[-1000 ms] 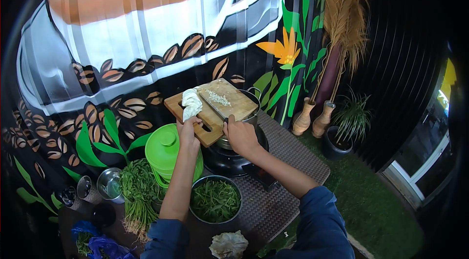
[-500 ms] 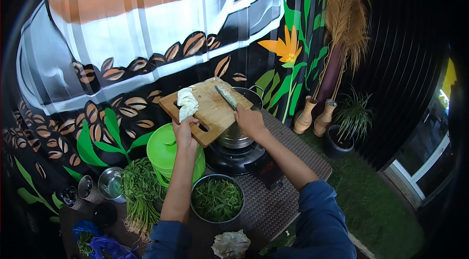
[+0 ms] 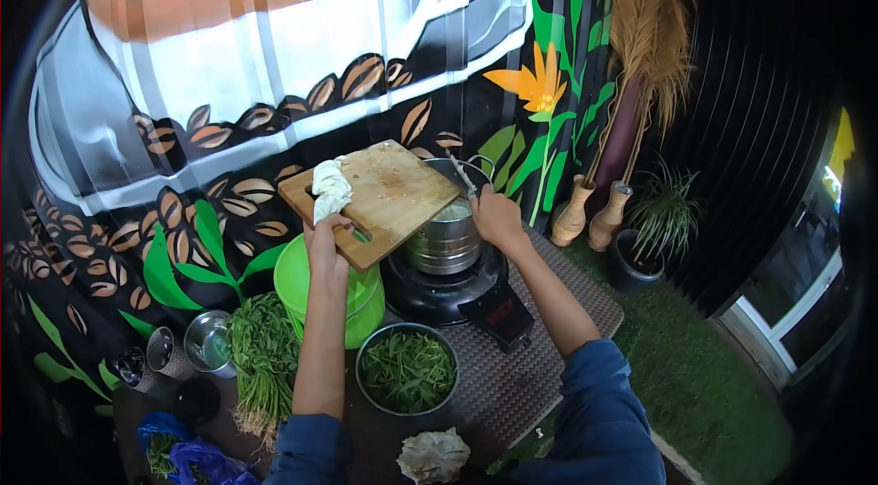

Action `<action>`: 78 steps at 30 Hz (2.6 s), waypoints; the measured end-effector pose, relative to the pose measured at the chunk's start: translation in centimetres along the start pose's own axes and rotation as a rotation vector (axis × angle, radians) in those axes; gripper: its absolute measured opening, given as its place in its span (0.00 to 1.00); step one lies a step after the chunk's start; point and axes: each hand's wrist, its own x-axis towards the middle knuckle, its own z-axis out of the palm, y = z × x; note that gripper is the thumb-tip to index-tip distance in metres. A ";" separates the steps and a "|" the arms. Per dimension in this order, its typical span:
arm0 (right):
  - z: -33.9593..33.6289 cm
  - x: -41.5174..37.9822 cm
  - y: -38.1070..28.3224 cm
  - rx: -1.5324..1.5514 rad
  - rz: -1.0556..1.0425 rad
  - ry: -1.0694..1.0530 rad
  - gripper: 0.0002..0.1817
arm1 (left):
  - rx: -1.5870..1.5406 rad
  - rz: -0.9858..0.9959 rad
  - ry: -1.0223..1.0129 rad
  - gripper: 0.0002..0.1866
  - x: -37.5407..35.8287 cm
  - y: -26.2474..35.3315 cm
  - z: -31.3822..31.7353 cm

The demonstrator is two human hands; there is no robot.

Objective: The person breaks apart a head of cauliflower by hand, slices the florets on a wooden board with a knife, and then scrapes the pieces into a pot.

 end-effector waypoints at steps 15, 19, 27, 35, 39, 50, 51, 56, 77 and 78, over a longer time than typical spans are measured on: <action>-1.1 -2.1 -1.3 0.096 -0.152 0.102 0.17 | -0.093 -0.175 0.020 0.19 2.3 0.3 0.8; -1.8 -4.1 0.1 0.082 -0.194 0.075 0.16 | -0.090 -0.245 0.042 0.20 3.0 0.6 0.3; -5.6 -7.3 3.6 0.227 -0.231 0.030 0.15 | -0.114 -0.189 0.001 0.25 4.3 -0.2 -0.9; -1.4 -0.4 2.0 1.720 0.228 -0.482 0.19 | -0.097 -0.215 -0.006 0.17 2.6 -0.4 -0.5; 0.3 -0.7 1.2 1.848 0.279 -0.552 0.20 | -0.138 -0.280 0.016 0.14 2.4 0.4 -0.5; -1.5 -7.3 6.8 1.820 0.308 -0.744 0.19 | -0.206 -0.275 0.060 0.16 3.2 1.3 -0.3; -2.4 -7.8 7.5 1.710 0.302 -0.722 0.20 | -0.177 -0.234 0.044 0.17 3.1 1.2 -0.2; -6.1 -7.1 5.9 1.195 0.141 -0.460 0.18 | -0.105 -0.092 -0.044 0.22 2.9 -0.7 0.1; -1.0 -3.0 -0.1 0.071 -0.162 0.071 0.15 | -0.047 -0.114 -0.006 0.32 1.6 -2.1 -0.7; -0.9 -2.8 0.4 0.071 -0.162 0.073 0.15 | -0.056 -0.132 -0.031 0.31 1.9 -2.1 -1.1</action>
